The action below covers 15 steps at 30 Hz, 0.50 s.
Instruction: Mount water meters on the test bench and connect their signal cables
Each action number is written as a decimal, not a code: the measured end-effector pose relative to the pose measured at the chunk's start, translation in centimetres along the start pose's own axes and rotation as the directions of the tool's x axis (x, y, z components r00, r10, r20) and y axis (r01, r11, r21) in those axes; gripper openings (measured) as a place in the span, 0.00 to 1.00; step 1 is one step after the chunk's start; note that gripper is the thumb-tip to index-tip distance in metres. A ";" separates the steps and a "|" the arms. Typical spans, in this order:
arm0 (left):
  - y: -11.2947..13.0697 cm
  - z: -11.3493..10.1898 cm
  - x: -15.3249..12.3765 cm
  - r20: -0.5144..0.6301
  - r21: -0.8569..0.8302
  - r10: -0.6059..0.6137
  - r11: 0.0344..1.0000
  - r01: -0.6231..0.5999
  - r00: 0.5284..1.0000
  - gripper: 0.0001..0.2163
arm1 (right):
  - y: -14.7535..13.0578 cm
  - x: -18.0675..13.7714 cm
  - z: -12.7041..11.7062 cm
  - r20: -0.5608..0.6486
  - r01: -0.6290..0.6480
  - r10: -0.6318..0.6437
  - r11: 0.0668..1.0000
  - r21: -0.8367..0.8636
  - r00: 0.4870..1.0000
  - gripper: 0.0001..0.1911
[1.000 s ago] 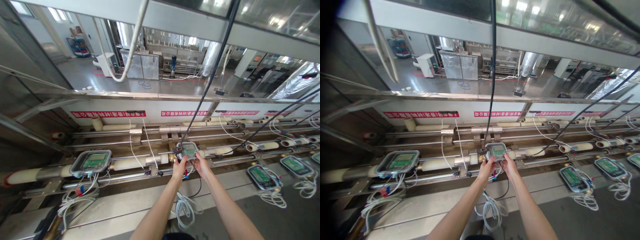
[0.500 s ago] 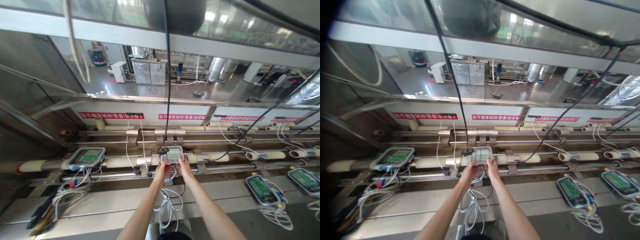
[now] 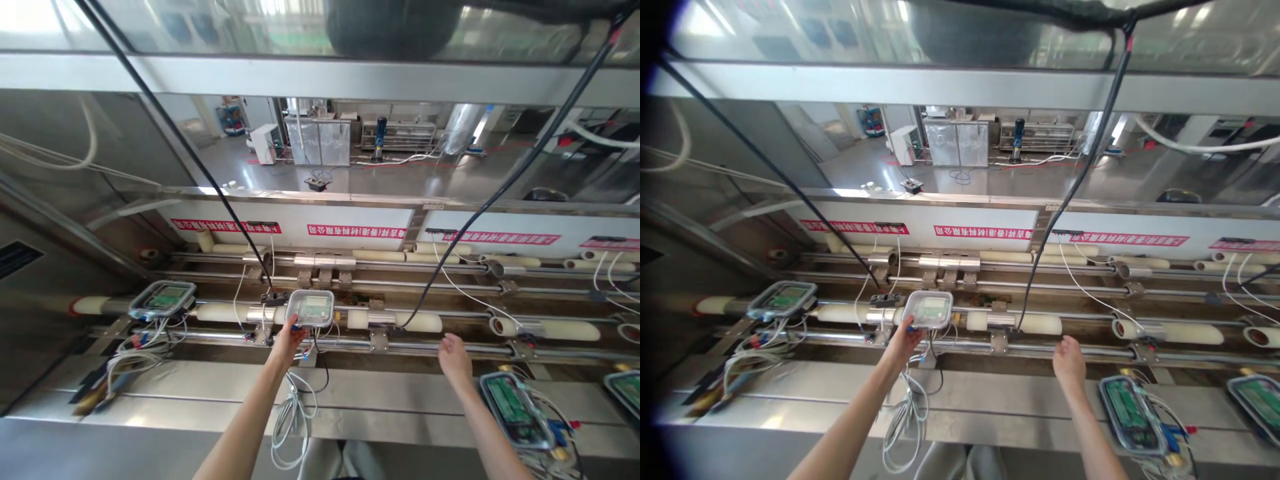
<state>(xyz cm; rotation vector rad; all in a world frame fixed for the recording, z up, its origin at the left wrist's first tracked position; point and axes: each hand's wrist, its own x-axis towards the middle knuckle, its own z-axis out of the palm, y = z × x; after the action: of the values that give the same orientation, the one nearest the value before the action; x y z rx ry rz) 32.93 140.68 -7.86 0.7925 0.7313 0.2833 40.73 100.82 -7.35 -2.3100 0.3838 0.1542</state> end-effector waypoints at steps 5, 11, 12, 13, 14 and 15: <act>0.1 0.1 -0.1 -0.004 0.006 -0.001 1.000 0.001 1.000 0.05 | -0.7 4.2 -0.1 0.009 0.076 -0.075 0.991 -0.107 0.997 0.26; 0.3 -0.1 -0.2 0.025 0.000 -0.017 1.000 0.017 1.000 0.05 | -1.0 3.9 1.7 0.029 0.130 -0.127 0.972 -0.196 0.991 0.31; 0.4 0.0 -0.2 0.028 0.004 -0.023 1.000 0.023 0.999 0.05 | -0.9 3.9 1.7 0.026 0.136 -0.134 0.970 -0.201 0.991 0.31; 0.5 0.0 -0.2 0.028 0.011 -0.029 1.000 0.029 0.999 0.05 | -0.8 3.9 1.7 0.025 0.143 -0.141 0.969 -0.202 0.990 0.32; 0.5 0.1 -0.2 0.024 0.020 -0.033 0.999 0.032 0.999 0.05 | -0.7 3.9 1.6 0.024 0.150 -0.148 0.968 -0.201 0.989 0.32; 0.6 0.1 -0.2 0.018 0.029 -0.035 0.999 0.035 0.999 0.05 | -0.6 4.0 1.5 0.023 0.156 -0.155 0.967 -0.199 0.988 0.32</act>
<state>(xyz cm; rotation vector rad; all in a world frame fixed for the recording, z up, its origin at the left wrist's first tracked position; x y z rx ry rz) 32.84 140.88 -7.27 0.8078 0.7324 0.2338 44.71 101.41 -8.87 -2.5268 0.1881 0.1280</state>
